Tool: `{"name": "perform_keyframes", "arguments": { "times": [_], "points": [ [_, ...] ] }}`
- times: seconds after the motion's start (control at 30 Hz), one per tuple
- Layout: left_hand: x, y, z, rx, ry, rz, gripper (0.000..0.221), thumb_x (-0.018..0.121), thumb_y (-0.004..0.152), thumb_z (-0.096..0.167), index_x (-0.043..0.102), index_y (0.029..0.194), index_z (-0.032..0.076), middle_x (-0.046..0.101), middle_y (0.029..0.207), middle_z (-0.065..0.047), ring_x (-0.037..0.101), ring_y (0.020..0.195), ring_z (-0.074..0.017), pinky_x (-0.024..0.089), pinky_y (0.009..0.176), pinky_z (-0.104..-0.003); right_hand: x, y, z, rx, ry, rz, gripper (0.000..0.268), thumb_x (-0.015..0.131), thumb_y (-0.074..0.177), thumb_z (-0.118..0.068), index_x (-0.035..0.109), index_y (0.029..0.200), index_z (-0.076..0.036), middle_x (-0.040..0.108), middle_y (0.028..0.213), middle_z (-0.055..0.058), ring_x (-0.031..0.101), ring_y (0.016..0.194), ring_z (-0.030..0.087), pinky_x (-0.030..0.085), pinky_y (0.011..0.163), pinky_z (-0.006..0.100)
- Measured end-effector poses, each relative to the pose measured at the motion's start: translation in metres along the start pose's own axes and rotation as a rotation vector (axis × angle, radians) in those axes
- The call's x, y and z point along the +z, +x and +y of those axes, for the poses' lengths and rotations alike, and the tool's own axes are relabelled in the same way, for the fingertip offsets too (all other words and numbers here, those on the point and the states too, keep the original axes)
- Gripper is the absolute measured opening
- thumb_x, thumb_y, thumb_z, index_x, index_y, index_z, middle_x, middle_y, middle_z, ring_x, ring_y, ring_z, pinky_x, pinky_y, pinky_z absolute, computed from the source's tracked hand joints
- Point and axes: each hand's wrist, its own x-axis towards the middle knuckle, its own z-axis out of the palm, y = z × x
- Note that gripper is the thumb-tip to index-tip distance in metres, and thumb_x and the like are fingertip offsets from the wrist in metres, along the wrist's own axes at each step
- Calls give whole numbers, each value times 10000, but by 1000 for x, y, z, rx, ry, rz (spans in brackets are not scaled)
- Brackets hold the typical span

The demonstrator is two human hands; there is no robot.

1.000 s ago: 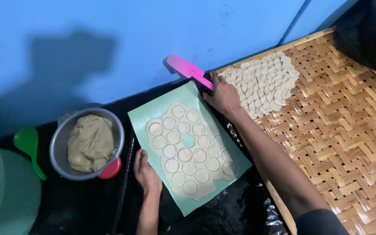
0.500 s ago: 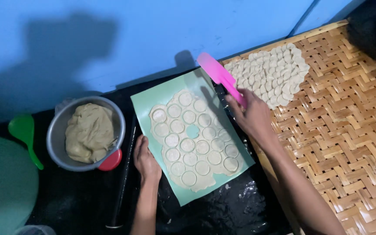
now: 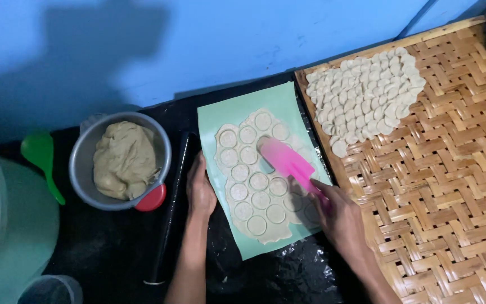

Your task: Cutting circular pieces from a sheet of dough and placing them on a drying tray.

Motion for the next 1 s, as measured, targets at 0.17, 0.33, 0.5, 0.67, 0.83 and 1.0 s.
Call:
{"name": "perform_keyframes", "arguments": {
  "times": [0.17, 0.33, 0.5, 0.67, 0.83, 1.0],
  "points": [
    [-3, 1, -2, 14, 38, 8, 479, 450, 1094, 306, 508, 1454, -4, 567, 1451, -123, 536, 1322, -214, 409, 1127, -372, 0, 0, -8, -10, -31, -12, 342, 699, 912, -184, 723, 1252, -163, 731, 965, 155, 705, 699, 312, 558, 632, 415],
    [-1, -1, -1, 13, 41, 26, 496, 457, 1080, 306, 491, 1466, -3, 557, 1472, -129, 532, 1341, -216, 404, 1135, -359, 3, -1, -2, 6, -71, 10, 356, 685, 918, -184, 712, 1272, -176, 727, 1058, 156, 720, 780, 355, 569, 671, 444],
    [4, -3, 1, 14, 68, 35, 505, 459, 1079, 308, 491, 1465, -16, 558, 1471, -150, 529, 1340, -233, 405, 1133, -369, 6, 2, 6, -38, -123, 80, 357, 676, 927, -193, 691, 1283, -179, 715, 1161, 143, 718, 881, 402, 574, 718, 478],
    [4, -5, 2, 18, 79, 50, 500, 467, 1077, 305, 499, 1458, -17, 560, 1471, -138, 526, 1342, -226, 398, 1136, -361, -1, 5, -1, -9, -132, 70, 358, 679, 918, -192, 693, 1276, -186, 716, 1128, 133, 716, 853, 398, 568, 709, 479],
    [3, -5, 0, 21, 69, 60, 493, 475, 1073, 300, 506, 1453, -13, 564, 1461, -132, 527, 1333, -222, 401, 1130, -363, -3, 6, -2, 19, -147, 44, 368, 691, 907, -197, 698, 1276, -190, 718, 1075, 134, 709, 847, 400, 558, 699, 484],
    [-1, -5, -1, 46, 110, 31, 490, 474, 1088, 303, 514, 1443, -32, 572, 1452, -149, 532, 1327, -229, 397, 1129, -357, -6, 10, -1, 15, -127, 21, 355, 701, 889, -209, 717, 1243, -185, 726, 1104, 136, 718, 855, 390, 563, 711, 476]
  ]
}}
